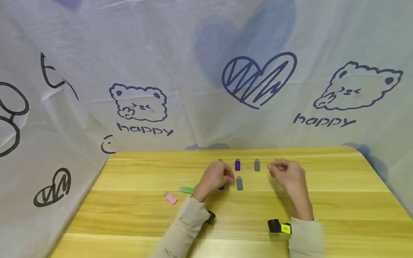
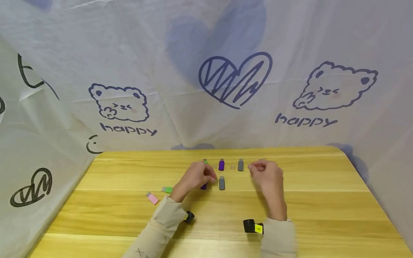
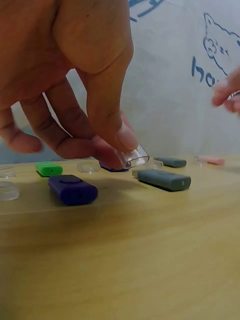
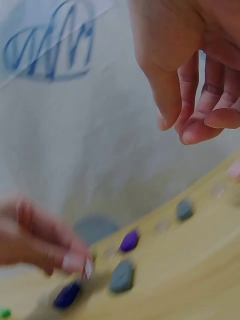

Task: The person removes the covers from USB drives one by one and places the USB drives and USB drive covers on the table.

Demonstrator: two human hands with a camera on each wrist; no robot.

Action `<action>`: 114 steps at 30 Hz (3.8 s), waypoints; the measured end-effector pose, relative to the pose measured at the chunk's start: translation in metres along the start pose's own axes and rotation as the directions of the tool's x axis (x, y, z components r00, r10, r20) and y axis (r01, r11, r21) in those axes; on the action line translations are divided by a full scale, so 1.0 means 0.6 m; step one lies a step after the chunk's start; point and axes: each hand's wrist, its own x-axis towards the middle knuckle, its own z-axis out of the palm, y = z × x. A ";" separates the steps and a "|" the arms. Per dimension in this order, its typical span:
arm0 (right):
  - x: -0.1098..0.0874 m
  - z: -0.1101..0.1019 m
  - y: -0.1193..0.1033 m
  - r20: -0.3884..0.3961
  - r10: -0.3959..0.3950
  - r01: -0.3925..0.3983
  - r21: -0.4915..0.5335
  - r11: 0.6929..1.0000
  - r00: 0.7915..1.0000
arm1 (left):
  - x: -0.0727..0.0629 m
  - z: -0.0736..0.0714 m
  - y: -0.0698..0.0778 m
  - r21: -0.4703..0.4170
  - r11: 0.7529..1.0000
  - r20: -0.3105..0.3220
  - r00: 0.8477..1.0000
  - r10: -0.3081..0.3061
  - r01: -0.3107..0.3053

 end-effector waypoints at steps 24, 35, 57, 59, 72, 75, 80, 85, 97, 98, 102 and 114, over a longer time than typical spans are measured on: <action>-0.005 -0.085 0.057 -0.126 0.167 -0.159 0.070 0.985 0.978 | -0.004 0.002 0.002 -0.033 0.997 -0.154 0.985 -0.072 0.068; -0.003 -0.064 0.029 -0.111 0.018 -0.019 -0.007 1.000 0.994 | -0.075 -0.137 -0.041 -0.535 0.845 -0.347 0.913 -0.214 -0.005; -0.038 0.142 -0.104 0.034 -0.401 0.401 -0.016 0.916 0.916 | -0.168 -0.244 -0.119 -0.703 0.708 -0.507 0.747 -0.431 -0.069; -0.048 0.168 -0.117 0.079 -0.419 0.422 -0.015 0.907 0.904 | -0.173 -0.250 -0.124 -0.710 0.700 -0.521 0.728 -0.446 -0.080; -0.092 0.334 -0.166 0.334 -0.472 0.535 -0.127 0.835 0.816 | -0.195 -0.268 -0.143 -0.737 0.672 -0.535 0.669 -0.516 -0.071; -0.098 0.361 -0.169 0.362 -0.486 0.567 -0.163 0.808 0.796 | -0.199 -0.270 -0.147 -0.741 0.667 -0.543 0.654 -0.526 -0.079; -0.104 0.398 -0.174 0.388 -0.548 0.651 -0.219 0.726 0.741 | -0.206 -0.274 -0.149 -0.759 0.646 -0.534 0.646 -0.545 -0.082; -0.107 0.417 -0.177 0.421 -0.576 0.704 -0.269 0.658 0.700 | -0.215 -0.277 -0.150 -0.775 0.625 -0.530 0.638 -0.559 -0.095; -0.114 0.434 -0.181 0.464 -0.550 0.709 -0.307 0.635 0.694 | -0.222 -0.277 -0.151 -0.781 0.613 -0.533 0.636 -0.557 -0.118; -0.115 0.434 -0.182 0.463 -0.544 0.702 -0.301 0.646 0.699 | -0.223 -0.277 -0.151 -0.782 0.612 -0.532 0.636 -0.559 -0.116; -0.114 0.419 -0.186 0.438 -0.539 0.673 -0.246 0.698 0.719 | -0.224 -0.274 -0.151 -0.782 0.614 -0.529 0.638 -0.560 -0.109; -0.088 0.279 -0.187 0.200 -0.548 0.568 -0.054 0.822 0.812 | -0.194 -0.262 -0.129 -0.692 0.720 -0.452 0.813 -0.367 -0.060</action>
